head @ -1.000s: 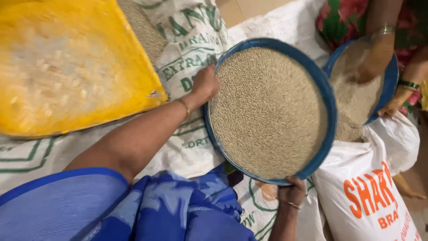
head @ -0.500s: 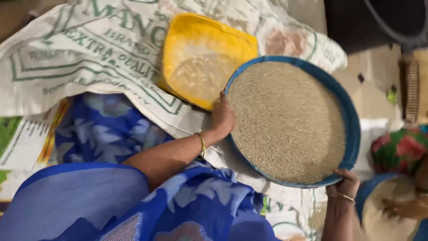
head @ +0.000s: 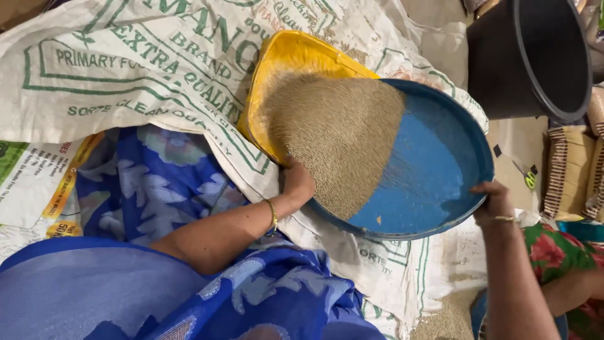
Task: Sorting and winnowing grains using a traditional woven tray.
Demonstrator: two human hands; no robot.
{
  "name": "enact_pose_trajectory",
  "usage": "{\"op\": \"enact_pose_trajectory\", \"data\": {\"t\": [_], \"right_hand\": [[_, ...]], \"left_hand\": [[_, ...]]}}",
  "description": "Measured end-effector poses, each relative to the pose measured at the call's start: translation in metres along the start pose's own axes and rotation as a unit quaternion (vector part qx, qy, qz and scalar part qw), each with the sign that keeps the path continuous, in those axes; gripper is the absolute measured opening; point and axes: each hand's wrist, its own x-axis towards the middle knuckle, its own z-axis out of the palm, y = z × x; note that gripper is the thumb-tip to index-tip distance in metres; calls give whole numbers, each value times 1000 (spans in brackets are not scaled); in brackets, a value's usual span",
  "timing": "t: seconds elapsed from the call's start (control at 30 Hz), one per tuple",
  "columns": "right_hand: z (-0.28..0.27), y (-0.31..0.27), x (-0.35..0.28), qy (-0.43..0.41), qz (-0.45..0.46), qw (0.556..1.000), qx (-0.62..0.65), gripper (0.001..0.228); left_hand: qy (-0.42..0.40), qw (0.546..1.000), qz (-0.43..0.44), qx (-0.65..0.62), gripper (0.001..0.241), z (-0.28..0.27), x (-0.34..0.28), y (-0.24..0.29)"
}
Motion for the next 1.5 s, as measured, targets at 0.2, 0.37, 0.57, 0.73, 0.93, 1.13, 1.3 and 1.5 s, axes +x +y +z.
{"op": "enact_pose_trajectory", "data": {"t": [0.2,0.37,0.57,0.73,0.93,1.13,1.3,1.5], "right_hand": [[41,-63,11,7,2,997,-80,38],[27,-94,33,22,19,992,-120,32],[30,-117,20,47,30,988,-142,29],[13,-116,4,73,21,988,-135,26],[-62,-42,-39,113,-30,990,-81,27],[-111,156,-123,184,5,977,104,54],[-46,278,-207,136,-122,914,361,79],[-155,443,-196,287,-161,828,453,48]], "left_hand": [[-92,986,-45,-129,85,-41,-26,36],[-47,919,-115,-374,68,-12,-21,49],[-92,972,96,-196,78,38,-10,29],[-145,954,16,-261,69,-3,-28,60],[-94,974,185,-96,97,-6,-46,60],[-206,971,71,98,96,-129,-116,114],[-85,922,377,4,101,-102,-135,95],[-184,874,426,144,96,-18,-107,173]]}}
